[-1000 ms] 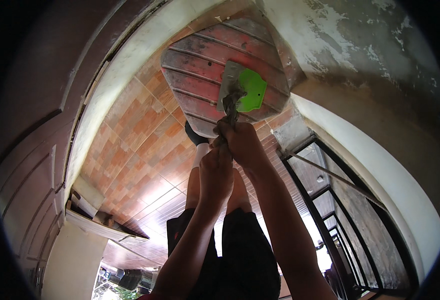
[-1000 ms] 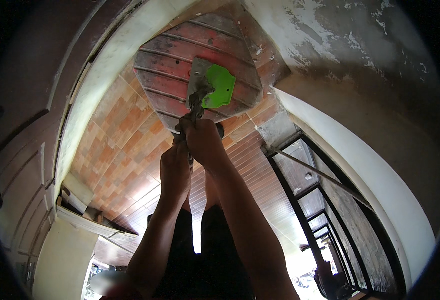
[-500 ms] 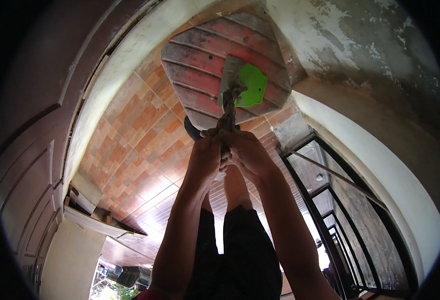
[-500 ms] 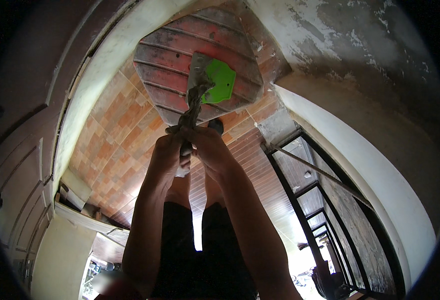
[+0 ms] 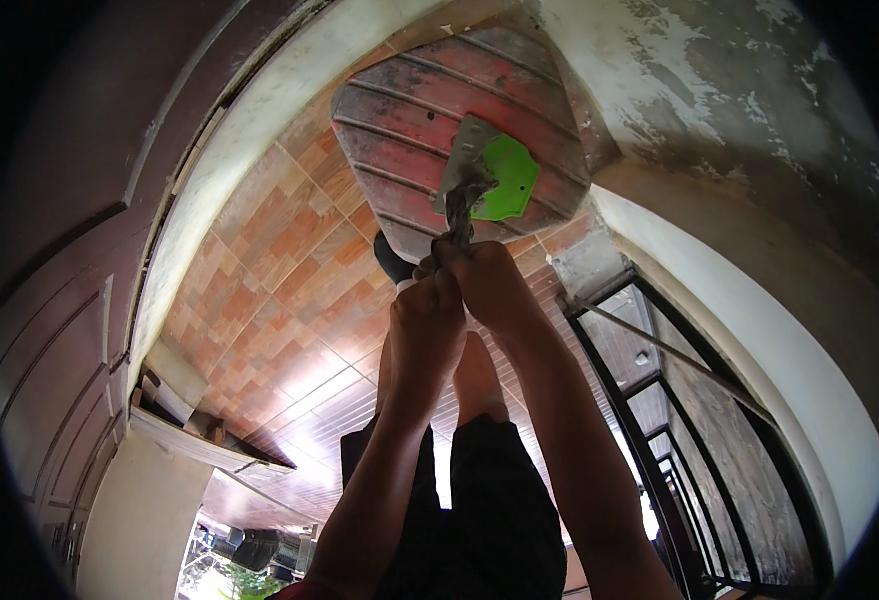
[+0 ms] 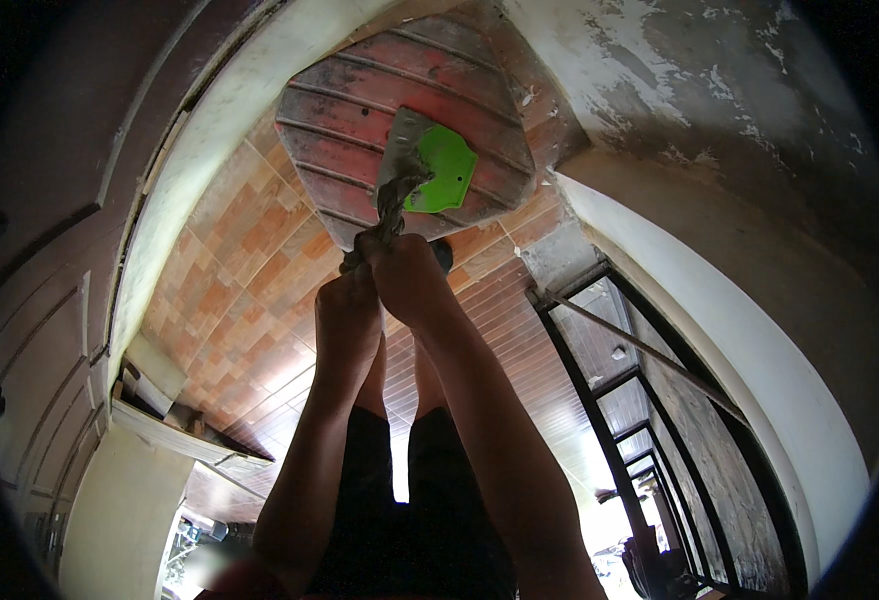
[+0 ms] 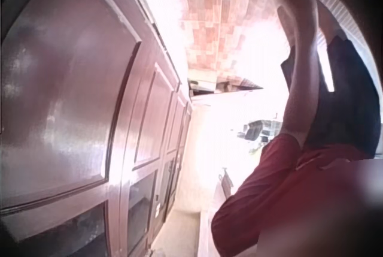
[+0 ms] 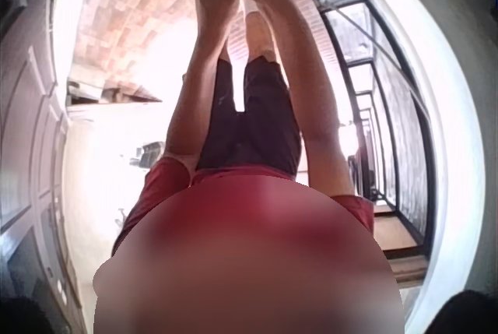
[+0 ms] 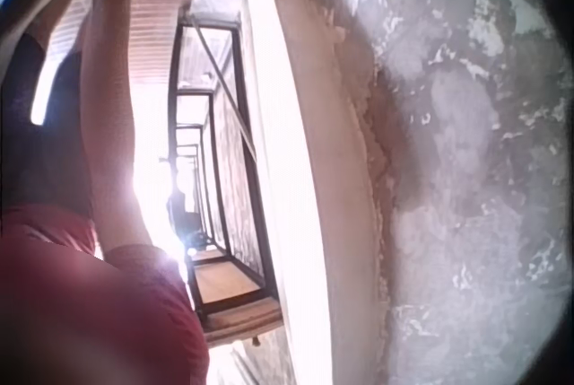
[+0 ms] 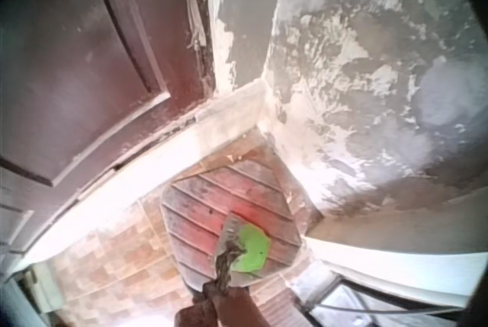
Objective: The person uses a green plastic scraper to apply a grey compound to the wall surface next to a brown door. They repeatedly scrape excess compound from the tool onto a red bucket lid and continue smoothing the wall area.
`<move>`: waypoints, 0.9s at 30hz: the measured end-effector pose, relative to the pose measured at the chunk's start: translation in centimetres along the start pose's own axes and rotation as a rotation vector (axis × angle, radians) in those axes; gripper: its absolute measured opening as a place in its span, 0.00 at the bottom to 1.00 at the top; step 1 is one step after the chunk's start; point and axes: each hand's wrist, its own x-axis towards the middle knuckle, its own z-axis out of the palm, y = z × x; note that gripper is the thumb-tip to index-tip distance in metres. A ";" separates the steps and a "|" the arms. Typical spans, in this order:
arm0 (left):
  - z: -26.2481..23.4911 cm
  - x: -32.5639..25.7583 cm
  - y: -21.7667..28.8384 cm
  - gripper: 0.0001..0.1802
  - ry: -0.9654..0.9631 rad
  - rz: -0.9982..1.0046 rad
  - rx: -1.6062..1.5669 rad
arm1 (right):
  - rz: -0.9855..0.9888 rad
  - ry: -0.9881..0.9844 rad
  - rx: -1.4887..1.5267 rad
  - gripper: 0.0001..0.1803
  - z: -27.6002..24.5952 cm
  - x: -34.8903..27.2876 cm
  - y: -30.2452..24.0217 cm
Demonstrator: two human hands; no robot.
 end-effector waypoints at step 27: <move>0.7 -1.3 2.5 0.19 0.169 0.065 -0.028 | 0.003 0.080 0.414 0.08 1.1 1.6 0.0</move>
